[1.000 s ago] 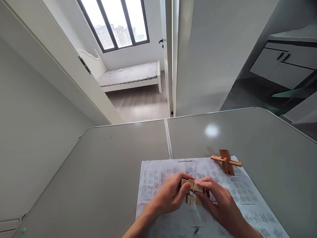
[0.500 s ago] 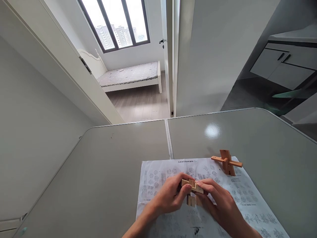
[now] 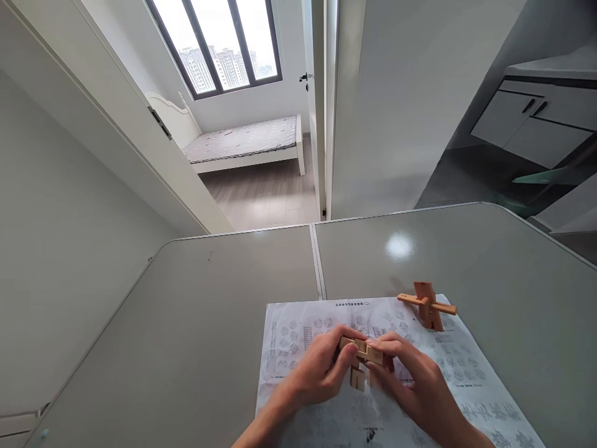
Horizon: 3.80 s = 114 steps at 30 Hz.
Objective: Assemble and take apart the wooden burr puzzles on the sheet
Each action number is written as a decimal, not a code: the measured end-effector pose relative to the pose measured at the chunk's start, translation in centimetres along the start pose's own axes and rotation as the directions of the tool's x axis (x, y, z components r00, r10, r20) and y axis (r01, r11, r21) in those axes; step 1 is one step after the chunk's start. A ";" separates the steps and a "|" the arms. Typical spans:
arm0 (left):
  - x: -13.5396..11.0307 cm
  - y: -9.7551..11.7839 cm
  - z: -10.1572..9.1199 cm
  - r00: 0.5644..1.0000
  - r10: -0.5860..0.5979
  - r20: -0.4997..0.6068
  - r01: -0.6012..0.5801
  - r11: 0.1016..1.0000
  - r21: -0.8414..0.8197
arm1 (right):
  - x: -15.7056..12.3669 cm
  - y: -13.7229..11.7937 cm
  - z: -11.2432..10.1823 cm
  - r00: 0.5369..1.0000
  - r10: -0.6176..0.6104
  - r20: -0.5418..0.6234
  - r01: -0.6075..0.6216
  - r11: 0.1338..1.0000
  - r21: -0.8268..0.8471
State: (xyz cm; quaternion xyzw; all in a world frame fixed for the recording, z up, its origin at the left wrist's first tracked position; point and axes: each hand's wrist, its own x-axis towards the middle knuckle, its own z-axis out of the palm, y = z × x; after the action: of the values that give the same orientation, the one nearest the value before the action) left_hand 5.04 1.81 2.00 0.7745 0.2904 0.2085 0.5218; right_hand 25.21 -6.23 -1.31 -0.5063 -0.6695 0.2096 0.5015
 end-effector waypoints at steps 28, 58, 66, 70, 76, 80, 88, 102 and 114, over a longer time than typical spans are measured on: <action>-0.2 0.2 0.3 0.992 0.120 -0.044 -0.113 0.982 0.150 | 0.0 -1.3 -0.6 0.844 0.424 0.329 -0.524 0.784 0.332; 0.2 0.1 0.5 0.997 -0.060 -0.040 0.054 0.991 -0.125 | -0.4 -1.2 -0.4 0.797 0.554 0.239 -0.595 0.653 0.469; 0.1 -0.2 0.4 0.998 -0.048 -0.046 0.039 0.983 -0.178 | -1.1 -1.1 0.1 0.834 0.527 0.164 -0.543 0.731 0.412; 0.1 -0.3 0.6 0.997 -0.067 -0.038 0.061 0.988 -0.140 | -0.8 -1.0 -0.3 0.811 0.545 0.212 -0.578 0.695 0.428; 0.0 -0.6 0.7 0.995 -0.097 -0.026 0.095 0.992 -0.082 | -0.7 -1.2 -0.4 0.828 0.529 0.185 -0.554 0.720 0.419; -0.1 -0.5 0.5 0.992 -0.115 -0.048 0.113 0.993 -0.040 | -1.3 -1.0 0.2 0.892 0.446 0.075 -0.444 0.830 0.338; -0.2 -0.4 0.2 0.992 -0.117 -0.036 0.116 0.993 -0.014 | -2.2 0.6 0.2 0.972 0.224 0.073 -0.234 0.951 0.202; 0.1 -0.3 0.2 0.997 -0.024 -0.069 0.018 0.996 -0.091 | -2.6 0.4 0.5 0.935 0.354 -0.032 -0.345 0.926 0.154; 0.0 -0.6 0.8 0.998 -0.001 -0.066 0.000 1.000 -0.007 | -1.0 -0.8 -0.4 0.899 0.419 0.131 -0.437 0.879 0.190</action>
State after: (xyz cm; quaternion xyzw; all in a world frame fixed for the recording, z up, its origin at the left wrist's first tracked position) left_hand 5.41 1.45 1.20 0.7655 0.3069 0.2346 0.5146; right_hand 25.21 -7.48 -0.97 -0.5753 -0.5353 0.4077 0.4651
